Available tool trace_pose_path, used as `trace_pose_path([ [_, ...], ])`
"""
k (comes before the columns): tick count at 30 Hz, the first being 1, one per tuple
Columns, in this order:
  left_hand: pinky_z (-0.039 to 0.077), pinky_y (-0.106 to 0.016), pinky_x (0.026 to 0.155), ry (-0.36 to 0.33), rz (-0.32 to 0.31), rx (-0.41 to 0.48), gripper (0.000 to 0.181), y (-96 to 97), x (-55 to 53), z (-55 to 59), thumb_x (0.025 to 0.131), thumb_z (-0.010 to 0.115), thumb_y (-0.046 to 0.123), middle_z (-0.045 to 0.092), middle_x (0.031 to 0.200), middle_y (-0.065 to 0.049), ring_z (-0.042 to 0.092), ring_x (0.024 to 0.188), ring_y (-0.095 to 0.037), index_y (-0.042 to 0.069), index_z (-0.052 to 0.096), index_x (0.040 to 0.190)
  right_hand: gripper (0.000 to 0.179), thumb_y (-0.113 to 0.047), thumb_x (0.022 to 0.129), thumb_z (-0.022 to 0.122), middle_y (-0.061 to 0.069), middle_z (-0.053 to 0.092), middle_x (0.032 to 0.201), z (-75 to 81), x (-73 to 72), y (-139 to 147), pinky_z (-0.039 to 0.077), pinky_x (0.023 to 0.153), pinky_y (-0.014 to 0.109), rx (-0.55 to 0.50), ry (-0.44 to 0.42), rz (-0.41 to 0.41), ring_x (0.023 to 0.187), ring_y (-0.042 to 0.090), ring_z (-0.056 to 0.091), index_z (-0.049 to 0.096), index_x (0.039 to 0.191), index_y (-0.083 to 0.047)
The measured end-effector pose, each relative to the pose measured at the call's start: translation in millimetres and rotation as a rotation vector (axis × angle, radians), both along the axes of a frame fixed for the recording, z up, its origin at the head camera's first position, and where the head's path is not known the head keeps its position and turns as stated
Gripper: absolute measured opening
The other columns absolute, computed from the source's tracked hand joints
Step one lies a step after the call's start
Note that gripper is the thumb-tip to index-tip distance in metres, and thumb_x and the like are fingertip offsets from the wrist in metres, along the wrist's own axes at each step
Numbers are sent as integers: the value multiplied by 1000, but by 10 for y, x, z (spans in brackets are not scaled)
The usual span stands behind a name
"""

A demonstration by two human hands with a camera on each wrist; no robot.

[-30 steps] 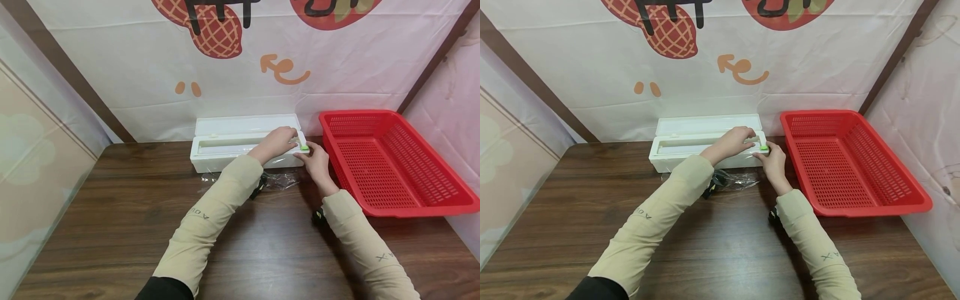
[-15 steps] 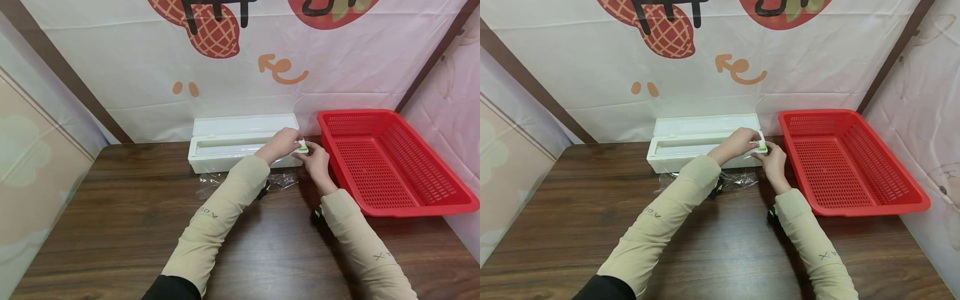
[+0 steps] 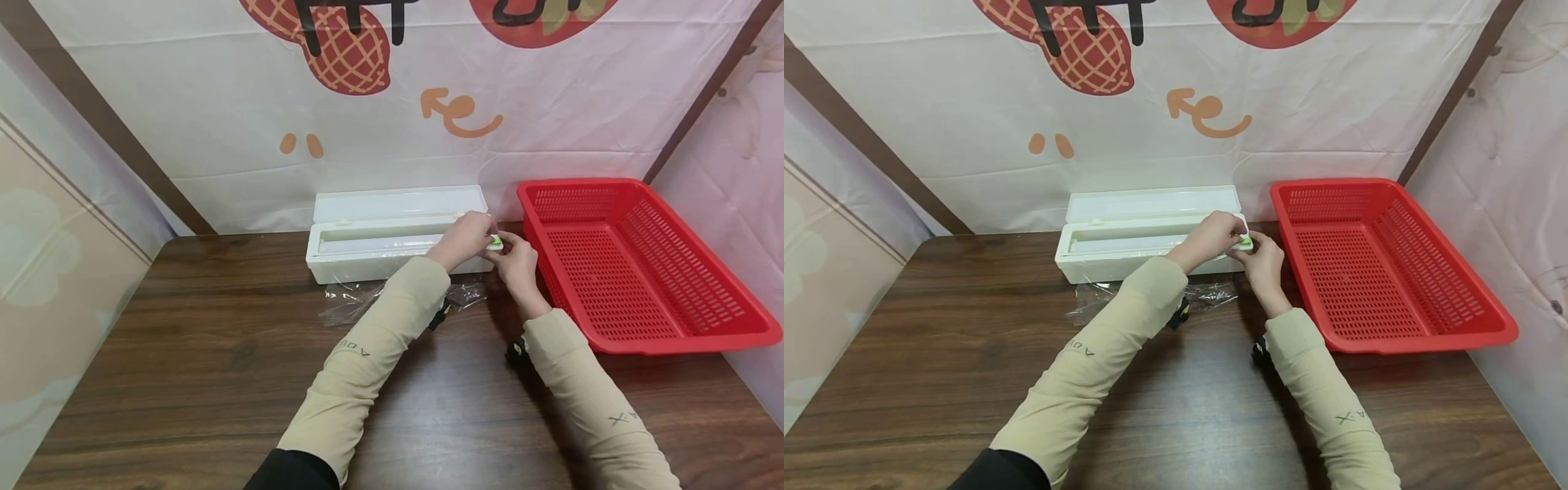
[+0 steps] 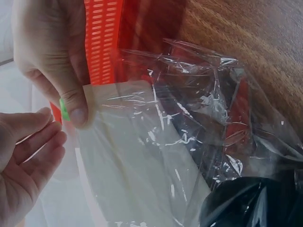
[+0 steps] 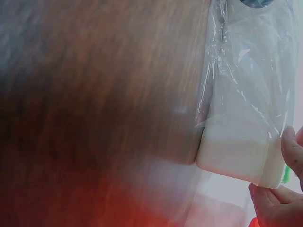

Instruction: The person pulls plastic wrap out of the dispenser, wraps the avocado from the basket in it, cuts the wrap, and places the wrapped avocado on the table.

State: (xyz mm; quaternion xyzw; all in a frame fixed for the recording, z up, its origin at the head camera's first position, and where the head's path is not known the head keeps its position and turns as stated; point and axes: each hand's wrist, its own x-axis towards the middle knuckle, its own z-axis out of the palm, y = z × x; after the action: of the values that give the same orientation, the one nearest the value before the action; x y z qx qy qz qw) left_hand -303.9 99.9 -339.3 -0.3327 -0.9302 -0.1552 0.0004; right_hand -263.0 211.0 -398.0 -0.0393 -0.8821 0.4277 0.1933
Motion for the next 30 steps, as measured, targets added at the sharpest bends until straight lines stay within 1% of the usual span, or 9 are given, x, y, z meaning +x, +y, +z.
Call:
trace_pose_path([
  [4,46,-22,80,10,15,13,18,15,3,-38,89,54,7,66,99,-3,59,93,-14,6,67,101,43,-15,75,74,21,66,97,-9,-4,1,46,77,39,6,7,1,89,30,63,62,113,2],
  [10,46,-22,75,20,38,35,15,45,22,-82,89,56,11,66,93,-2,59,85,-13,7,69,93,42,-12,76,73,21,66,98,-26,-12,1,48,75,39,10,8,-7,88,30,64,62,114,2],
  [17,45,-22,72,12,58,69,12,83,12,-116,88,58,13,65,89,-1,57,81,-12,7,69,91,41,-11,76,72,22,66,98,-6,-2,3,48,76,41,1,6,-12,88,31,63,62,114,3],
  [24,45,-21,74,6,97,110,13,113,-18,-148,86,63,15,67,91,0,59,84,-12,9,70,94,41,-10,76,71,22,66,97,-19,-11,8,49,75,40,-8,15,-9,88,31,63,61,114,3],
  [30,46,-20,76,-3,123,123,12,124,-32,-148,83,66,16,68,92,1,60,88,-12,10,71,93,42,-13,75,73,21,66,95,-15,-9,14,47,71,38,3,16,-13,85,31,63,62,114,1],
])
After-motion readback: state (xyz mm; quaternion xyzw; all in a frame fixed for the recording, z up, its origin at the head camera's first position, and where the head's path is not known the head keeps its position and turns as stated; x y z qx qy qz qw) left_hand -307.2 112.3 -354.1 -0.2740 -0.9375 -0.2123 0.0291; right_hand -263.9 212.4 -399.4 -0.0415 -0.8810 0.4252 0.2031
